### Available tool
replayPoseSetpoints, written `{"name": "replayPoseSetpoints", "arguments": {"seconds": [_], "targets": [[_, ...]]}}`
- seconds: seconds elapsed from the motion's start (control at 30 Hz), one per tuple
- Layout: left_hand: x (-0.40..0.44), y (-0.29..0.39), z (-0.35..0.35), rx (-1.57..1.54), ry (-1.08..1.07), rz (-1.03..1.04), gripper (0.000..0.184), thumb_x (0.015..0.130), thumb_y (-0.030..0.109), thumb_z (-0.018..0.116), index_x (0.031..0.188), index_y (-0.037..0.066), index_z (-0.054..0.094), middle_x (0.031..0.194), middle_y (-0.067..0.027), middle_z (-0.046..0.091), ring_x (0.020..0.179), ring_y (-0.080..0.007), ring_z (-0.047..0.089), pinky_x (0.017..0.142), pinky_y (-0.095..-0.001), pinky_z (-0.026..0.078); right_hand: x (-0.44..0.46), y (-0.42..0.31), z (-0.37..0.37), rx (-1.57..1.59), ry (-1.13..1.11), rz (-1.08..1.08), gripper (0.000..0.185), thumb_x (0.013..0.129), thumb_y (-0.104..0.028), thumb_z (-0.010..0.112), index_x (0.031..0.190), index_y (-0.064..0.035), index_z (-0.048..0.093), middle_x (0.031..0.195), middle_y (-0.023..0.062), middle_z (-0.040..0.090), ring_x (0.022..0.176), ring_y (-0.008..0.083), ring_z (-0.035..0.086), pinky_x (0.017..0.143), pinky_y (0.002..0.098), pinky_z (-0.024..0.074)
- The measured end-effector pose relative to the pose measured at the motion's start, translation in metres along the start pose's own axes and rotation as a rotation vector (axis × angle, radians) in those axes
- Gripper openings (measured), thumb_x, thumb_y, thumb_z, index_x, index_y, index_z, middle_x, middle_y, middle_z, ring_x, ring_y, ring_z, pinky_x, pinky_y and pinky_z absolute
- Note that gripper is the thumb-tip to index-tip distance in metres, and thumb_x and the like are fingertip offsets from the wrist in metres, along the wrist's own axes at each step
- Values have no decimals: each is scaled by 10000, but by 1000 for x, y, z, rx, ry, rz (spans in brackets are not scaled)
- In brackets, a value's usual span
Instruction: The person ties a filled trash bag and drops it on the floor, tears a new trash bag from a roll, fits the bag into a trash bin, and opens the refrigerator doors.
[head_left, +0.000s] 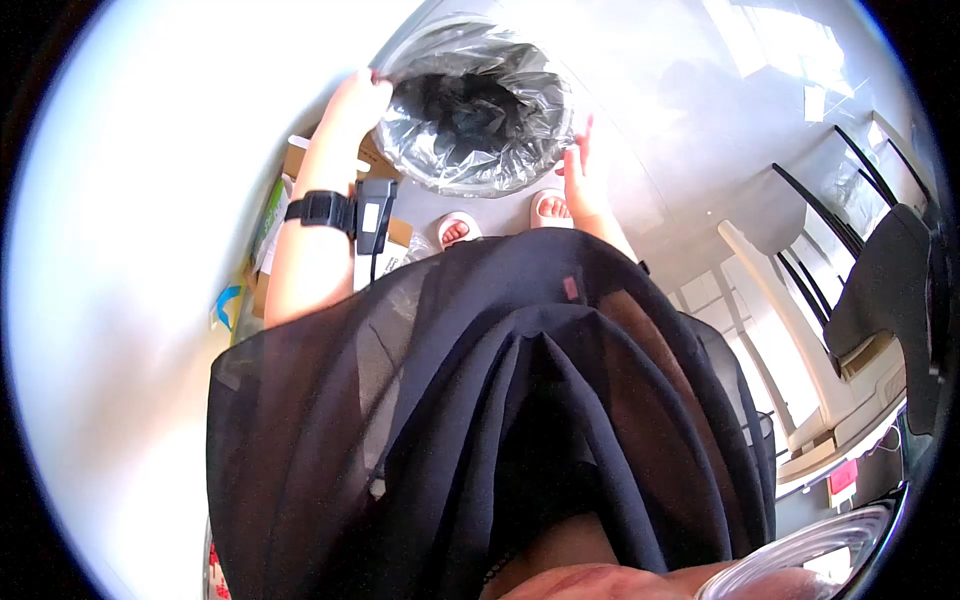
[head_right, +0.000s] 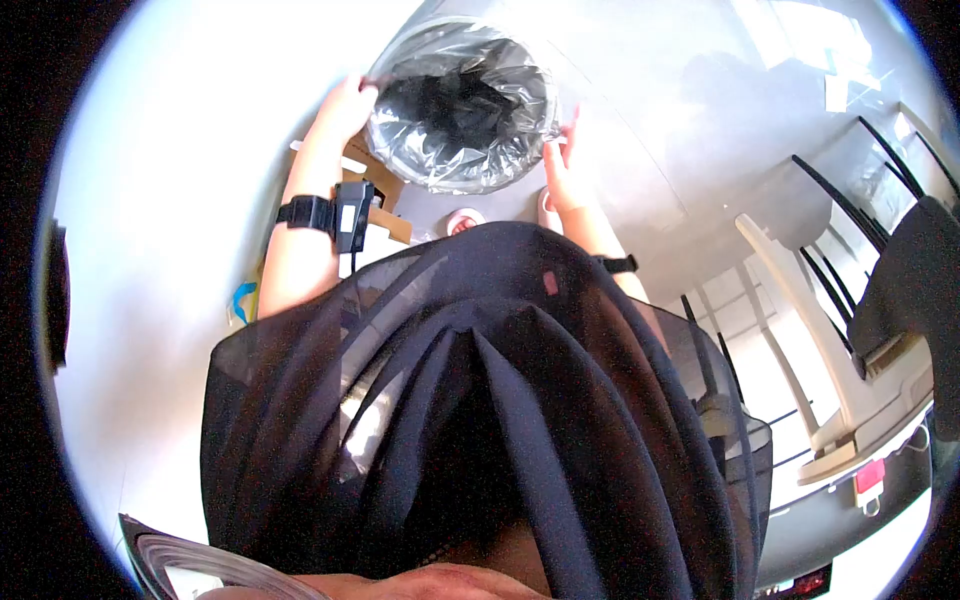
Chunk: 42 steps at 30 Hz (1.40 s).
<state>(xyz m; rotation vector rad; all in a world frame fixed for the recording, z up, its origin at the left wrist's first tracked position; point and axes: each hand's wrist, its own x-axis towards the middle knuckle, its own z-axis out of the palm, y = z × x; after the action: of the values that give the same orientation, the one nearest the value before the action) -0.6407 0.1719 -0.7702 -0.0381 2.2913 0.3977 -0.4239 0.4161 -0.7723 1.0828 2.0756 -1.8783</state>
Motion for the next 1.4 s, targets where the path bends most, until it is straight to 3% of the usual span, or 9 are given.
{"name": "replayPoseSetpoints", "arguments": {"seconds": [0.2,0.6,0.67,0.77,0.87,0.97,1.1,1.23,1.4], "targets": [[-14,40,12,305,574,690,583,849,393,504,1330,104,349,1384,-109,341,1247,-326,349,992,-492,311,-50,-17,39,-767,27,-346,1100,616,-412,755,1379,23,93,1412,269,129,1299,408,189,1014,508,256],[-4,57,31,347,564,572,631,825,454,511,1344,145,330,1400,-100,312,1271,-315,314,985,-581,252,-41,13,57,-944,-148,-244,1120,586,-517,731,1404,-61,116,1446,241,12,1323,438,96,987,637,173],[-17,59,27,390,583,535,645,809,448,540,1337,138,335,1396,-117,311,1268,-318,317,980,-589,250,-45,-28,25,-864,-397,-258,1028,637,-489,709,1411,-109,151,1454,220,43,1325,448,46,1014,605,153],[-67,77,-9,189,628,566,620,805,329,582,1330,108,336,1392,-150,300,1271,-326,311,987,-582,245,-68,-78,-29,-820,-450,-444,941,657,-490,688,1395,-145,218,1457,188,96,1332,412,96,1004,608,198],[-138,66,-21,118,524,620,583,812,228,578,1325,86,341,1400,-167,277,1271,-337,306,990,-583,238,-111,-119,-101,-781,-491,-542,681,746,-335,648,1327,-133,357,1335,189,358,1151,368,428,925,455,381],[-227,21,-26,288,348,732,589,796,187,583,1327,96,345,1415,-159,251,1279,-334,293,1000,-564,243,-186,-103,-194,-932,-548,-36,394,821,-347,548,1148,-127,556,962,152,586,948,328,542,816,410,441],[-354,-41,-41,353,-45,538,558,759,256,587,1245,40,421,1389,-214,270,1212,-370,361,985,-533,279,-341,-77,-314,-946,-263,162,236,816,-289,522,838,-109,673,813,114,626,823,315,578,736,407,473],[-417,-66,-76,445,-471,590,407,769,331,574,1025,15,583,1150,-249,476,961,-400,529,830,-438,439,-512,-76,-359,-503,-60,562,254,799,-302,562,903,-99,673,844,109,651,772,246,609,723,350,475],[-431,-54,-99,497,-524,459,393,817,333,539,1049,20,594,1067,-198,575,976,-347,556,853,-404,435,-642,-36,-332,-30,208,726,365,819,-377,571,1017,-80,644,885,66,663,814,198,608,757,339,467]]}}
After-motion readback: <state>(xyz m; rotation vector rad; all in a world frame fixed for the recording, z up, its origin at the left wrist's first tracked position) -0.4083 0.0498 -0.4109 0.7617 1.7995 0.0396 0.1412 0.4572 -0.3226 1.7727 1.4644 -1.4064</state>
